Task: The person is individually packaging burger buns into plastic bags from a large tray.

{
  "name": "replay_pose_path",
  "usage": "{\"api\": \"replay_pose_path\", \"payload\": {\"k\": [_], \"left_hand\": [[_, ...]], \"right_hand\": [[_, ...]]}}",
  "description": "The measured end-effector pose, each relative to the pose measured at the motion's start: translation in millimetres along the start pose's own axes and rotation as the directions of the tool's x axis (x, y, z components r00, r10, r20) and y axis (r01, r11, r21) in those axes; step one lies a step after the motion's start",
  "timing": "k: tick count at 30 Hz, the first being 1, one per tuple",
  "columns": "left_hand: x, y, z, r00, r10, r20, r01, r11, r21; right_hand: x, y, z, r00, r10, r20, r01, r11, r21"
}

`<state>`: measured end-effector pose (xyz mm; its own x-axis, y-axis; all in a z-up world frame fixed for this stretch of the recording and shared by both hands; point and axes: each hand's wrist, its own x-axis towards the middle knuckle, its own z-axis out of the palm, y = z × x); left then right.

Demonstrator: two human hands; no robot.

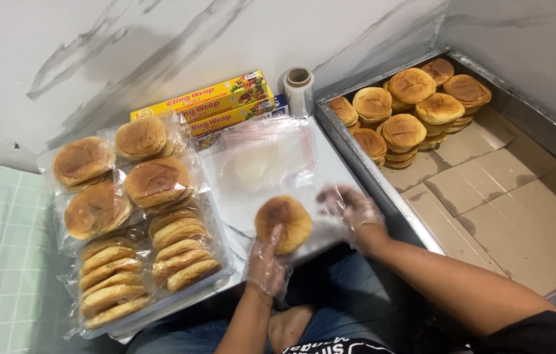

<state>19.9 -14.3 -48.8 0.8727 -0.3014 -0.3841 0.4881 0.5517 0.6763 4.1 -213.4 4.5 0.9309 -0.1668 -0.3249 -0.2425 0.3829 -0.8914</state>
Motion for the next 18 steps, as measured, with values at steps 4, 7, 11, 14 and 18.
{"api": "replay_pose_path", "payload": {"k": [4,7,11,14,18], "left_hand": [[2.4,2.8,13.1,0.99,0.11,-0.09,-0.13,0.956,-0.264],[1.9,5.7,33.3,0.978,0.143,-0.153,-0.181,0.945,-0.271],[4.6,-25.2,41.2,0.981,0.064,-0.185,-0.122,0.939,-0.32],[-0.5,-39.1,55.0,0.975,0.072,-0.208,-0.139,0.935,-0.326],[-1.2,-47.8,49.9,0.974,0.075,-0.212,-0.146,0.929,-0.34]], "right_hand": [[7.9,-12.6,-12.6,0.928,-0.37,-0.043,0.373,0.92,0.125],[5.6,0.8,-0.6,0.996,-0.084,0.011,0.079,0.97,0.232],[1.1,18.1,6.4,0.964,0.04,0.263,-0.066,0.994,0.091],[-19.7,-1.1,15.9,0.981,0.051,0.188,-0.073,0.991,0.113],[-19.9,-14.0,16.4,0.996,-0.003,0.088,0.001,1.0,0.025]]}}
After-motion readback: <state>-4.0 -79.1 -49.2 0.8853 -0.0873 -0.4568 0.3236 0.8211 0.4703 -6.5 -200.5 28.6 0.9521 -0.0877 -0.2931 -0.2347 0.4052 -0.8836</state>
